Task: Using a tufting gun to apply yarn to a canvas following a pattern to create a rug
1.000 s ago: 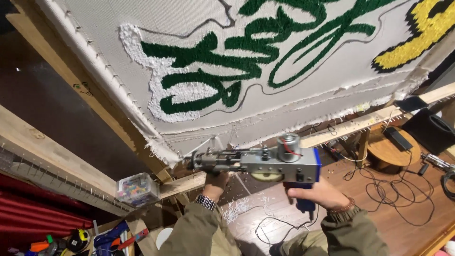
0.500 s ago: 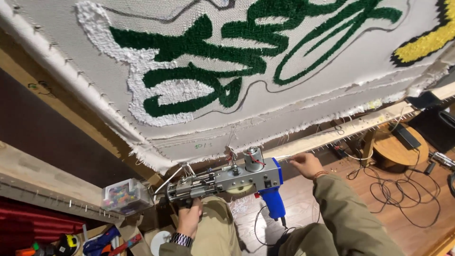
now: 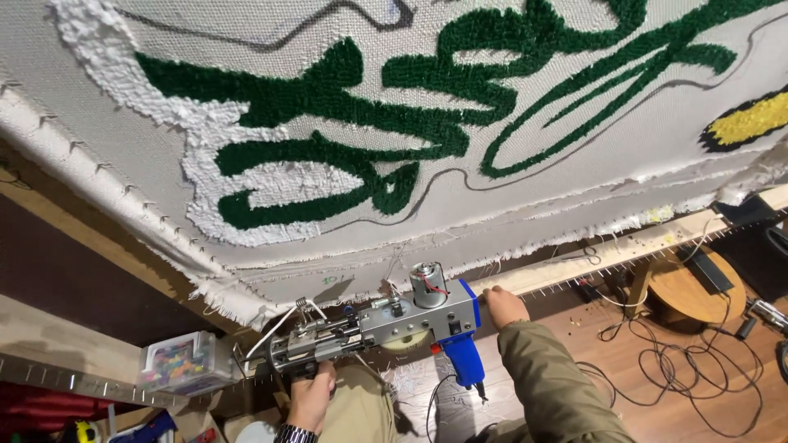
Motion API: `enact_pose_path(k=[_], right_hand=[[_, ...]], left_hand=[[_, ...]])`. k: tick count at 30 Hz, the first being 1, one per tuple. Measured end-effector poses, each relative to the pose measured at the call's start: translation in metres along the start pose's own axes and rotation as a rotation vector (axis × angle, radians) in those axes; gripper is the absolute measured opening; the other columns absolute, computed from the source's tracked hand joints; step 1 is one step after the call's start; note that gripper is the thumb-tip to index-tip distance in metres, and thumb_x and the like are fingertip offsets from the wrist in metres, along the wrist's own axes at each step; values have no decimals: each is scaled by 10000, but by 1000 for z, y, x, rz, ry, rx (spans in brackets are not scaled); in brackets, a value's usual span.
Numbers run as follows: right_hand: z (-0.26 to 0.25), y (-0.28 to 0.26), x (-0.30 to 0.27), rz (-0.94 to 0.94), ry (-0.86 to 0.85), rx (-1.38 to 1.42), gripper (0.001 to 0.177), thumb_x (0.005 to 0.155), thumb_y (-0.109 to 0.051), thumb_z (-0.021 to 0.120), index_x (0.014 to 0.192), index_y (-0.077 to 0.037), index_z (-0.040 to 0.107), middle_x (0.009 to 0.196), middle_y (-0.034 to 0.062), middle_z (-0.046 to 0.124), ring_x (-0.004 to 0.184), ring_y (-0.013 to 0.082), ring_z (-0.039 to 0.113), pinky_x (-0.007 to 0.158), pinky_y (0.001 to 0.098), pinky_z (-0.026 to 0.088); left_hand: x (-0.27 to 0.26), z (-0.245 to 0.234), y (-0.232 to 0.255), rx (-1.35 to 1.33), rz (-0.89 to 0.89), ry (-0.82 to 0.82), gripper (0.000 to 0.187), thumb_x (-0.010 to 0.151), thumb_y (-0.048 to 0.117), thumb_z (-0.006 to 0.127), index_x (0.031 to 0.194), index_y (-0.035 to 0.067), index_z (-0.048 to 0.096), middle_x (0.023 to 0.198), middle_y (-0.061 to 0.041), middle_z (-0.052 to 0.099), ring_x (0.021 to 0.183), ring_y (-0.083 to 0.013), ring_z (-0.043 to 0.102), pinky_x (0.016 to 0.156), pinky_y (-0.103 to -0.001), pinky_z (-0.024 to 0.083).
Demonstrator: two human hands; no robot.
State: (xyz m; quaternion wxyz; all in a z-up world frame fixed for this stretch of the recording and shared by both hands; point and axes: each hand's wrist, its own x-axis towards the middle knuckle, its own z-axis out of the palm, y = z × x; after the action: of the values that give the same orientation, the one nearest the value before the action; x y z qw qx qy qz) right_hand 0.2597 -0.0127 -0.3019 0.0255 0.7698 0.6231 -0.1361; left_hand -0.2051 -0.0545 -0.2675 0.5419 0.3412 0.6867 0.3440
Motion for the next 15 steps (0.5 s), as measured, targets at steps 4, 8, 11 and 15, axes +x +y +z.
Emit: enact_pose_path(k=[4,8,11,15], right_hand=[[-9,10,-2,-63,18,-102,295,938,73,563,1150,-81,699,1024,122,710,836,300,748,790,450,635],[-49,38,-10,145,-109,-117,258,967,-51,577,1205,-102,663,1171,132,734,1032,301,751,920,451,626],[-106,50,-35,183,58,195,211,916,-221,694,1099,-138,758,1070,76,801,938,234,772,871,383,607],[-237,-29,-117,69,254,926,209,932,-91,749,1107,22,763,1011,197,831,922,278,801,874,352,665]], left_hand=[[-21,5,29,62,20,-1,531,903,290,663,452,170,410,469,14,347,485,-192,347,587,-365,311],[-19,10,21,354,-151,87,452,802,548,642,566,175,738,687,-67,758,786,-294,678,855,-410,412],[-10,12,6,393,-184,68,456,776,601,634,616,198,774,764,-41,807,863,-288,718,925,-389,430],[-6,16,-20,167,-87,-43,399,893,393,696,566,175,625,614,-41,627,671,-228,583,728,-370,414]])
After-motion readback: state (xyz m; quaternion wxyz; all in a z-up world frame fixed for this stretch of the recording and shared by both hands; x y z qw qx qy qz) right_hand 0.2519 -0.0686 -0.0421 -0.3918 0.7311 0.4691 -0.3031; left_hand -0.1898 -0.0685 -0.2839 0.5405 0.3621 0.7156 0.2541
